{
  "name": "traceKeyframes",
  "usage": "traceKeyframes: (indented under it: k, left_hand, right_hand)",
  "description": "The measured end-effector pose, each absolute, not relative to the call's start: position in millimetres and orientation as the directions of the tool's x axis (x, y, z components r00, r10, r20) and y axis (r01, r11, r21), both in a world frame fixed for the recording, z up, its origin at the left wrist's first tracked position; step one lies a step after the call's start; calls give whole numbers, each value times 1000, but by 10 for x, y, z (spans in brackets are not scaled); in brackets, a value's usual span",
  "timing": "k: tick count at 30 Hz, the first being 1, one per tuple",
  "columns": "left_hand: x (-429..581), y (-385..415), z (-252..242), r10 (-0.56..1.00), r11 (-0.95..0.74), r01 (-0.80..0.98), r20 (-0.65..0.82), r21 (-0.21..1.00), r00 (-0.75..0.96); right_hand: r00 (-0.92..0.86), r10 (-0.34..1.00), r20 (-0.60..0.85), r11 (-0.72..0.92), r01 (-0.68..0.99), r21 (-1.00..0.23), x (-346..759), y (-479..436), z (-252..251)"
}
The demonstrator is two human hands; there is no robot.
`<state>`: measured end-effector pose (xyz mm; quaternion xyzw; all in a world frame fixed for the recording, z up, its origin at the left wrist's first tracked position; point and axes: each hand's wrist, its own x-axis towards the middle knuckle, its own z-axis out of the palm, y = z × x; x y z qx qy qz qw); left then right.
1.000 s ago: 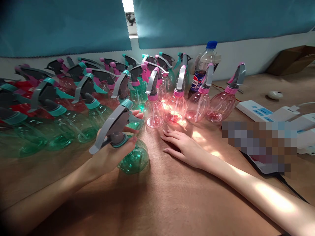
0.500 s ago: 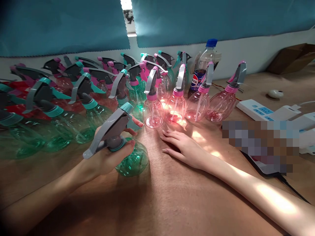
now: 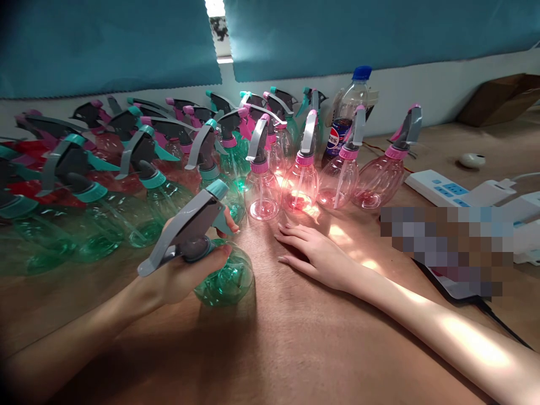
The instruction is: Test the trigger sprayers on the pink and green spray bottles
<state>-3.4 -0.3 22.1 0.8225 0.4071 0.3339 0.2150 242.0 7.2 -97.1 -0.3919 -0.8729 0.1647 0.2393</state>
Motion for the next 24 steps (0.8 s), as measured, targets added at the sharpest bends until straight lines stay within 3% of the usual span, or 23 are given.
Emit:
traceKeyframes:
  k: [9, 18, 24]
  left_hand:
    - [-36, -16, 186, 872, -457, 496, 261, 738, 414]
    - [-42, 3, 93, 846, -523, 482, 359, 702, 396]
    - [-40, 1, 59, 867, -474, 407, 334, 781, 369]
  right_hand:
    - [-576, 761, 298, 641, 601, -477, 2419, 75, -973]
    - [-573, 760, 307, 645, 604, -469, 2417, 77, -985]
    - [-573, 759, 308, 647, 610, -457, 2420, 80, -995]
